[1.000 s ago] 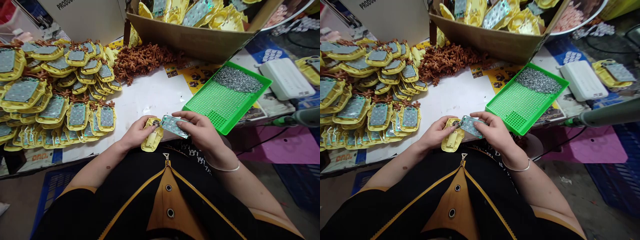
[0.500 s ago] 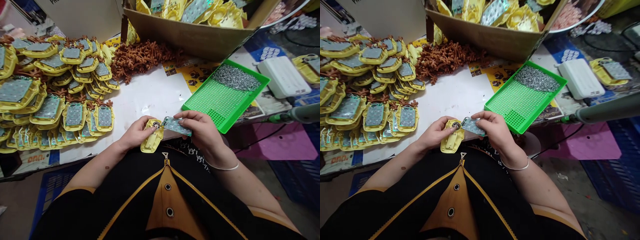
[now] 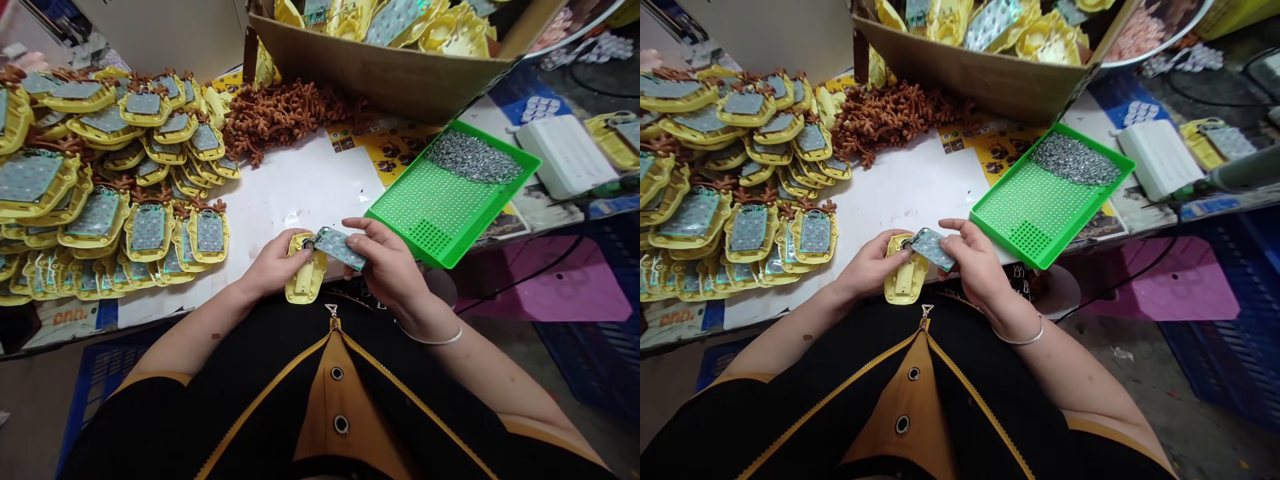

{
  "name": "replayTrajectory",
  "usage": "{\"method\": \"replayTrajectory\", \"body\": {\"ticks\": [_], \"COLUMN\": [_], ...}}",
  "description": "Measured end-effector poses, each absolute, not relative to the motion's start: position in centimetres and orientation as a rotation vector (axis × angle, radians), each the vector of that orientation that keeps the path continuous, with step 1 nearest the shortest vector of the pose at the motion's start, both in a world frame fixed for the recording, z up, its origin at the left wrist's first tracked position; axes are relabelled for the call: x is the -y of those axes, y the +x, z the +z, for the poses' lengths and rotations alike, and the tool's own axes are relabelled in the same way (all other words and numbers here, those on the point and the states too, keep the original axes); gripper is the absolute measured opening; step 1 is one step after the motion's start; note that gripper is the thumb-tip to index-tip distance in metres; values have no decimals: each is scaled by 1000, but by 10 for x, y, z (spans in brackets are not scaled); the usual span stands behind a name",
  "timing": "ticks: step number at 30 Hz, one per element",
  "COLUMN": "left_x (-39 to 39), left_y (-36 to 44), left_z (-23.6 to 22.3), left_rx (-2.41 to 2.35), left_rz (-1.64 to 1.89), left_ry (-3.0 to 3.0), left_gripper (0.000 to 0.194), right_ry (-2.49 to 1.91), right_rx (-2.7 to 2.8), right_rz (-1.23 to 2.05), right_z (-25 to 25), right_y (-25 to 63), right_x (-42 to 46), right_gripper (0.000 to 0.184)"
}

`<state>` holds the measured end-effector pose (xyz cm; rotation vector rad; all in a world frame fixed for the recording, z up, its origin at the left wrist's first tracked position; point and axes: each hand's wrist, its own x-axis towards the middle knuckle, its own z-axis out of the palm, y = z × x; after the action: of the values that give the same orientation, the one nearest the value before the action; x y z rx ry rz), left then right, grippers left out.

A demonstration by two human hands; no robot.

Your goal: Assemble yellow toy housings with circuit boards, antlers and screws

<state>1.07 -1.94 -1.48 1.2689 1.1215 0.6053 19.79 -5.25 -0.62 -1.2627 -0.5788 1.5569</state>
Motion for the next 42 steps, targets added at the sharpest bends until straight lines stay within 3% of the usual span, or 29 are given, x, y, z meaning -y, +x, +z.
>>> {"method": "replayTrajectory", "body": {"ticks": [5, 14, 28, 42], "left_x": [18, 17, 12, 12], "left_y": [7, 3, 2, 5], "left_z": [-21, -22, -26, -28], "left_rx": [-1054, -1049, -1073, -1117], "left_rz": [677, 782, 817, 770], "left_ry": [1148, 1137, 961, 982], "left_gripper": [39, 38, 51, 38], "right_ry": [-1179, -1153, -1112, -1130], "right_rx": [623, 788, 330, 477], "right_rz": [1735, 1706, 1774, 1730], "right_z": [-13, -21, -21, -23], "right_y": [193, 185, 184, 177], "right_x": [58, 61, 59, 60], "right_gripper": [56, 58, 52, 59]}}
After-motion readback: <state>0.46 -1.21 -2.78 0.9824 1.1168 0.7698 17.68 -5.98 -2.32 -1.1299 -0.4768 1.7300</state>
